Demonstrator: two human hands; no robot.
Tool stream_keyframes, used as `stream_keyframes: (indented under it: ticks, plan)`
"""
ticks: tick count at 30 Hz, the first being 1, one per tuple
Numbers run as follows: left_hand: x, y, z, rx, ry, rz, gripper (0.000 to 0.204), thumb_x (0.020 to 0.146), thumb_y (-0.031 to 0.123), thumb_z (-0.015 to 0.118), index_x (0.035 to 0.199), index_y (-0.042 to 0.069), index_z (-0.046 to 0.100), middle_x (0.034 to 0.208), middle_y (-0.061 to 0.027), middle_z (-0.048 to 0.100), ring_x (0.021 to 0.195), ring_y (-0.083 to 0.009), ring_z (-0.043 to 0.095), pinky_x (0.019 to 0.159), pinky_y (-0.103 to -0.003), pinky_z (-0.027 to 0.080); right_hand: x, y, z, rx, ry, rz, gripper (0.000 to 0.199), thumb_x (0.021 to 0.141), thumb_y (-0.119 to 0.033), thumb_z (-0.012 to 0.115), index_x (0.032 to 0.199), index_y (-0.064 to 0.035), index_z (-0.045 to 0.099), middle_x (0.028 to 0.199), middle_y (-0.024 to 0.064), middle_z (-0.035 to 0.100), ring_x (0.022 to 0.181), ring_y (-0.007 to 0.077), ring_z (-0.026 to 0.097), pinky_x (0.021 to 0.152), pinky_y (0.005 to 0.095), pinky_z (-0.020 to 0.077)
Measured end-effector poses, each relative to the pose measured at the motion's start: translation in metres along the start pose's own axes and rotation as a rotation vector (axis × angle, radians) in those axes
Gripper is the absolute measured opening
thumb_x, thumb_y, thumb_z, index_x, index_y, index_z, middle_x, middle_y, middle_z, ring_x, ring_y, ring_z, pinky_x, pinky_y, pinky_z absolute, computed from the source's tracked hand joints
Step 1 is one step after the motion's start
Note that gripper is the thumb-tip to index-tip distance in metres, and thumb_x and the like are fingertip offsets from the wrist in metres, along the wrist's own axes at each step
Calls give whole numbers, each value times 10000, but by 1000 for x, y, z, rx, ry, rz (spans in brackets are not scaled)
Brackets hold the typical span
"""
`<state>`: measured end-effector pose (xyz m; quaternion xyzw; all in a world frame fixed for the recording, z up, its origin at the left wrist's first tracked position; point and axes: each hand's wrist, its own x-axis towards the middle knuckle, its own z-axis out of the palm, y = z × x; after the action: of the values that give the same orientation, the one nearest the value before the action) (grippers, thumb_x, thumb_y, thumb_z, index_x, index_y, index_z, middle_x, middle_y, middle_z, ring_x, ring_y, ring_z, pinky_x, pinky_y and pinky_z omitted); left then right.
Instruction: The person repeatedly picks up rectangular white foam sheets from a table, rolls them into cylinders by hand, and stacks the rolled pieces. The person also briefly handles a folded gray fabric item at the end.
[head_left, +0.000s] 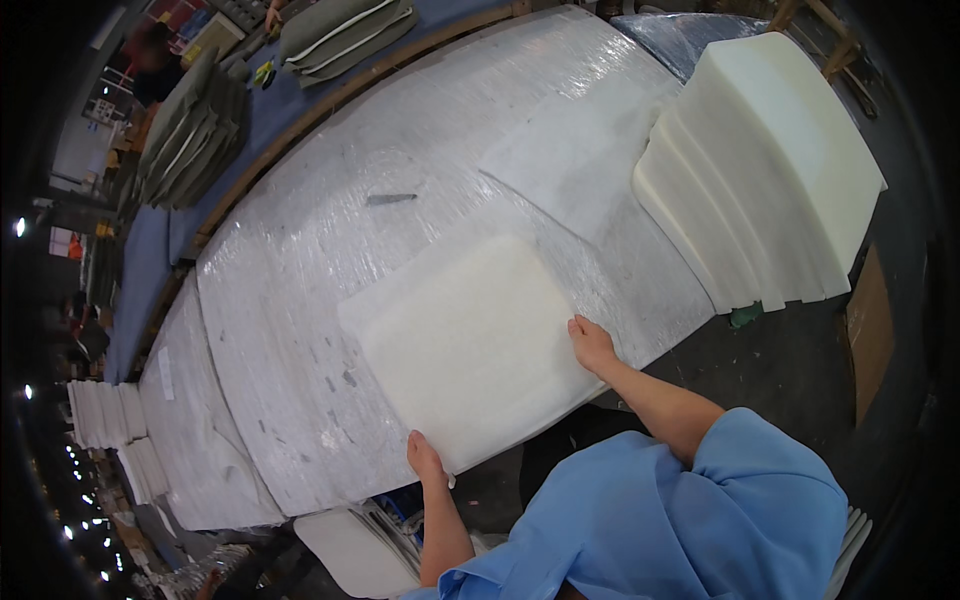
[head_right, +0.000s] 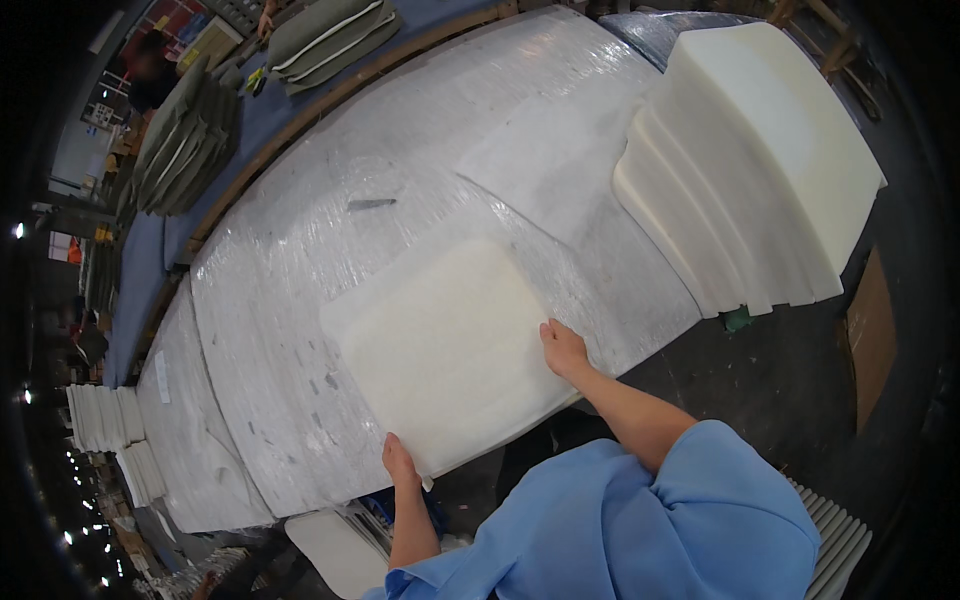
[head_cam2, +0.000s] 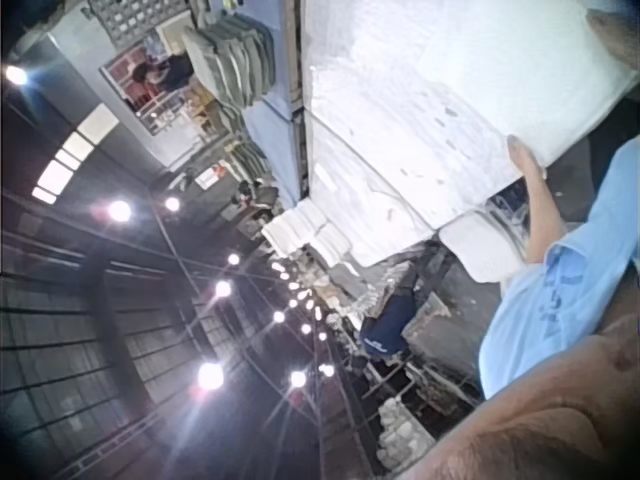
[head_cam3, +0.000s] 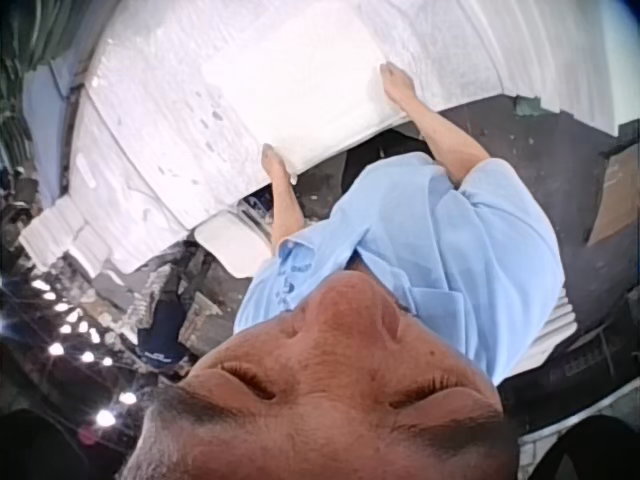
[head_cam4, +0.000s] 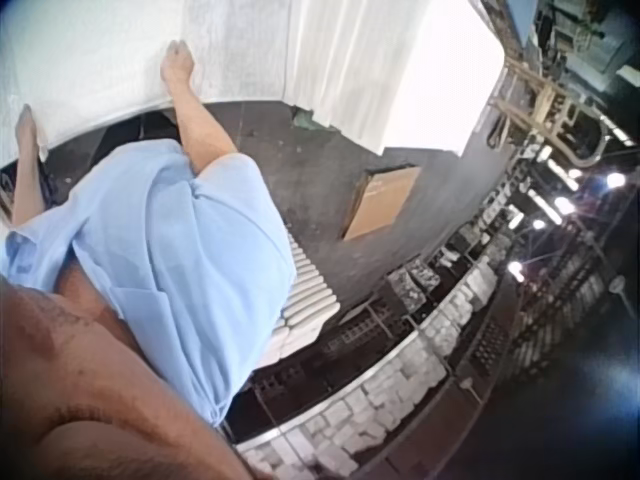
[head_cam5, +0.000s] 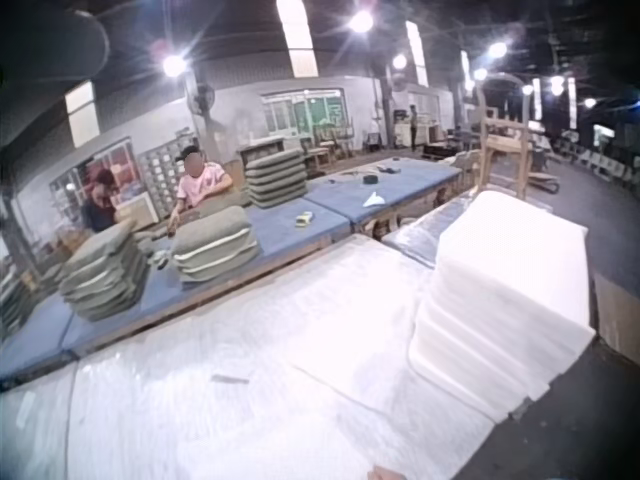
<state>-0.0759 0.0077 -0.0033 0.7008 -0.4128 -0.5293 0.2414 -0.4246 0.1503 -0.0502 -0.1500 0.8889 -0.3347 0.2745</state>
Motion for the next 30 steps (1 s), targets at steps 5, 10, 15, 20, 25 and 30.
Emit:
stream_keyframes:
  ticks: [5, 10, 15, 20, 25, 30]
  plan:
    - [14, -3, -1, 18, 97, -184, 637, 1096, 464, 411, 1304, -114, 581, 1265, -193, 667, 1146, -291, 641, 994, -382, 502, 21, -10, -11, 124, -213, 251, 662, 1057, -560, 405, 1253, 7, 685, 1258, 256, 680, 1221, 368, 626, 1032, 416, 461]
    - [30, -2, -7, -227, -54, -232, 740, 1086, 545, 396, 1349, -133, 537, 1354, -203, 623, 1209, -318, 619, 1038, -399, 492, 43, -2, -6, 161, -255, 309, 840, 1042, -657, 324, 1318, 79, 623, 1350, 329, 602, 1294, 427, 563, 1086, 438, 422]
    - [38, -9, 0, -316, -73, -221, 786, 1077, 581, 388, 1428, -118, 465, 1413, -206, 582, 1250, -329, 597, 1070, -411, 478, 48, -17, 14, 167, -216, 495, 960, 1013, -721, 278, 1355, 128, 568, 1434, 352, 525, 1363, 460, 503, 1142, 473, 383]
    - [43, -7, 0, -230, -30, -301, 781, 1079, 566, 391, 1432, -127, 462, 1432, -217, 569, 1259, -329, 594, 1066, -421, 475, 44, -34, -6, -28, -333, 381, 994, 1009, -732, 292, 1367, 164, 531, 1458, 370, 491, 1425, 459, 436, 1183, 469, 335]
    - [34, 5, -31, 105, 5, -243, 712, 1073, 520, 438, 1409, -102, 516, 1426, -224, 573, 1252, -323, 595, 1031, -420, 482, 57, -43, -67, -140, -394, 218, 883, 1015, -687, 382, 1359, 102, 578, 1384, 316, 586, 1325, 424, 543, 1097, 460, 420]
    - [12, 7, -59, 139, 63, -261, 702, 1071, 513, 455, 1445, -81, 486, 1414, -218, 585, 1249, -318, 588, 1048, -414, 459, 31, -24, -100, 167, -324, 247, 724, 1042, -591, 458, 1249, 65, 680, 1105, 218, 728, 1017, 305, 682, 884, 414, 512]
